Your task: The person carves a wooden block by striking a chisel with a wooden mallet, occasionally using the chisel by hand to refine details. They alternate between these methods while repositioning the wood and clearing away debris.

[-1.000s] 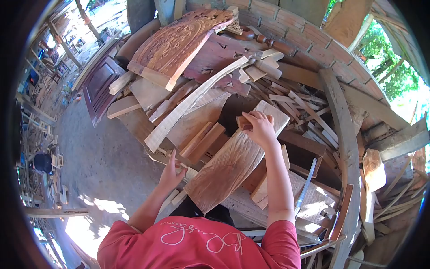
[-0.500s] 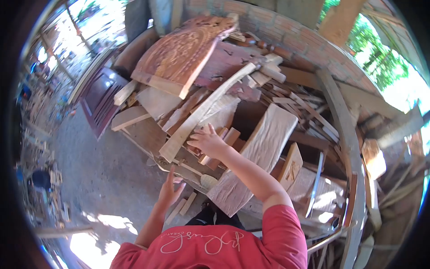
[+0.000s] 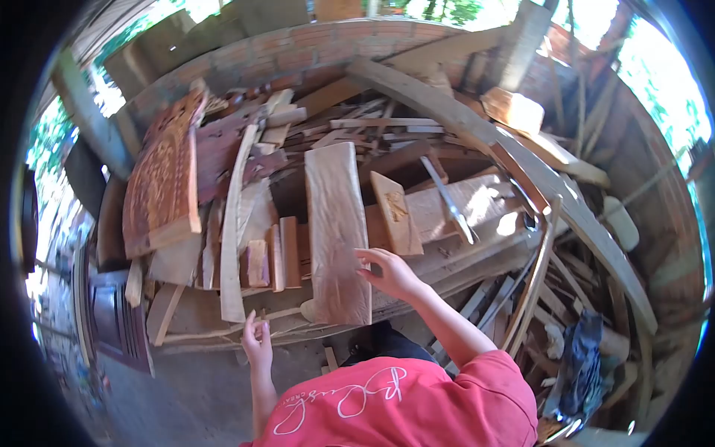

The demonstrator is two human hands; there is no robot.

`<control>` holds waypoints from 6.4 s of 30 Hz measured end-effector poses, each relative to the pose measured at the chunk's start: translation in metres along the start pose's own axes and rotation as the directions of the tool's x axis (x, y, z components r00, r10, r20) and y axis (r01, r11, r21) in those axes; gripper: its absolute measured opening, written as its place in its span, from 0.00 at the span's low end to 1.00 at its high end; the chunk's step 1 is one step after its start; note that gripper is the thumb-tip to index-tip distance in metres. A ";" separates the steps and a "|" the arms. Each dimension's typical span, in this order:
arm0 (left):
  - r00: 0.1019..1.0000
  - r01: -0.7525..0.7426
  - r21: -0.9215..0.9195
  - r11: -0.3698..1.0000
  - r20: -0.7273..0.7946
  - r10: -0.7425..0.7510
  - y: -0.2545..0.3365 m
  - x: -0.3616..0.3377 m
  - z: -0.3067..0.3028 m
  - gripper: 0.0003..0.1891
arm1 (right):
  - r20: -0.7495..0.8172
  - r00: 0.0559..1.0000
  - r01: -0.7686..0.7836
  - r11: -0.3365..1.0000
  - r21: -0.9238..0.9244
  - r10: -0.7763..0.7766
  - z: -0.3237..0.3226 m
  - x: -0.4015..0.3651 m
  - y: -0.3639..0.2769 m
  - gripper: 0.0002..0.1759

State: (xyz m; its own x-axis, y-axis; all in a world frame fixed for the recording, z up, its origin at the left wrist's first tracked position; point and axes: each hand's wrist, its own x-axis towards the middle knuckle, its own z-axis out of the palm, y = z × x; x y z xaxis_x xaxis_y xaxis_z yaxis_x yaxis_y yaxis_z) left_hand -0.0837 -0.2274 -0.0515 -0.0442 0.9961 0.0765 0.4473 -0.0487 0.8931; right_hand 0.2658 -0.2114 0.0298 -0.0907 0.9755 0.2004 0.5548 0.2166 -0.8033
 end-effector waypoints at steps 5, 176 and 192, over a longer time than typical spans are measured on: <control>0.984 -0.157 -0.029 0.987 0.076 0.159 0.031 0.051 0.032 0.18 | -0.212 0.952 -0.226 0.974 -0.010 0.219 -0.036 -0.080 0.013 0.22; 0.902 -0.351 -0.547 0.760 0.021 0.432 0.273 0.180 0.309 0.08 | -0.303 0.853 -0.456 0.889 -0.039 0.424 -0.231 -0.035 0.114 0.30; 0.893 -0.347 -0.595 0.725 0.025 0.449 0.272 0.180 0.306 0.08 | -0.319 0.806 -0.514 0.857 0.039 0.498 -0.204 -0.081 0.128 0.32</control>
State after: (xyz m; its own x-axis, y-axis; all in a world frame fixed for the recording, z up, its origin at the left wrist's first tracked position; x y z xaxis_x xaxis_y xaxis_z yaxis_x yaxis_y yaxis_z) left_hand 0.3036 -0.0387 0.0691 0.1836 0.8699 0.4578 -0.1924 -0.4250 0.8845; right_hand 0.5130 -0.2704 0.0251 0.4673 0.8821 -0.0596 0.4898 -0.3145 -0.8131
